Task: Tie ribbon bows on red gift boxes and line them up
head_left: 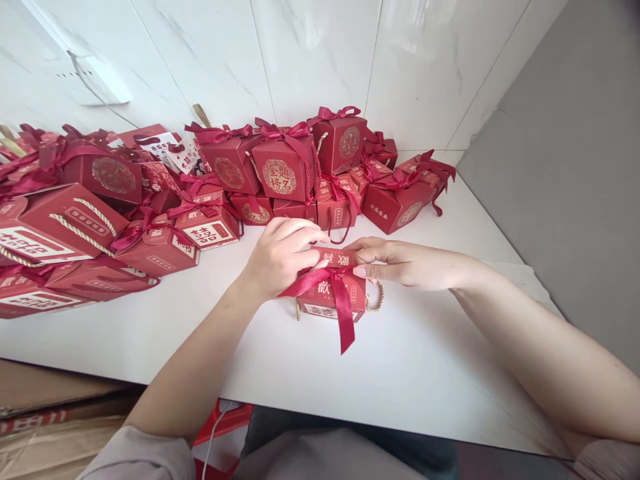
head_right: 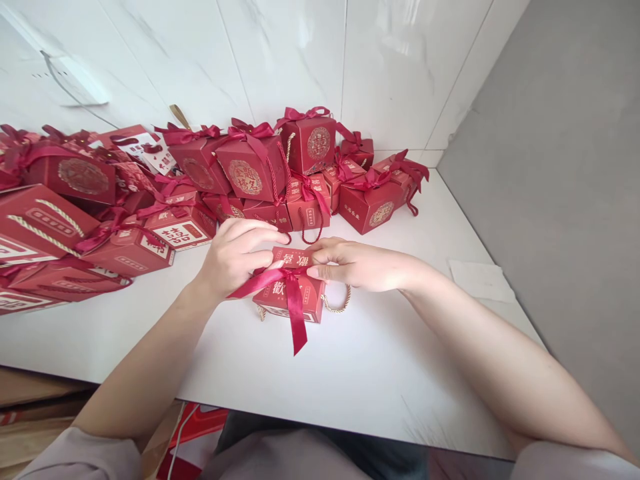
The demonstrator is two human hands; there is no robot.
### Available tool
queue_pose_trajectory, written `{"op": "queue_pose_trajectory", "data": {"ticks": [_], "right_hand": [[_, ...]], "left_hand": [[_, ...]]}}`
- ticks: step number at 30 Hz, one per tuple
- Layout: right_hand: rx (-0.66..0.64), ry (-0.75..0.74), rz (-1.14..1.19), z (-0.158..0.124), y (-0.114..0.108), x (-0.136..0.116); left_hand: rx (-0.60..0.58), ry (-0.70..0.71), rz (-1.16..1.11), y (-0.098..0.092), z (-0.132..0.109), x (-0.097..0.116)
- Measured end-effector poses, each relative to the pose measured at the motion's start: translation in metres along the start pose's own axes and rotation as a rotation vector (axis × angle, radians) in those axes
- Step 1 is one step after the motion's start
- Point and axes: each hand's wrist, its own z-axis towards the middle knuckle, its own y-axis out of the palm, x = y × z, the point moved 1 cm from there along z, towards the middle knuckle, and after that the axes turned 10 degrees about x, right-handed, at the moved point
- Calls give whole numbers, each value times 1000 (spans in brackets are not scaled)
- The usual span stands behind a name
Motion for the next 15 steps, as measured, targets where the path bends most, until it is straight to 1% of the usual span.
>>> {"op": "queue_pose_trajectory", "data": {"ticks": [2,5,7,9,11,13,15], "right_hand": [[-15,62,23,0,-1,1],[-24,131,79,0,-3,3],[-35,139,103,0,-4,4],[-48,130,108,0,-5,5],[-46,110,107,0,-6,5],[-39,93,103,-1,-7,5],[-39,84,102,-1,-6,5]], "left_hand": [[-25,-126,-168,1,0,-1],[-119,-332,-495,6,0,-4],[-167,-399,-598,10,-1,-6],[-184,-426,-574,12,-2,-7],[-167,-431,-466,13,-2,-5],[-126,-393,-325,12,-2,-3],[-68,-318,-196,9,-2,0]]}}
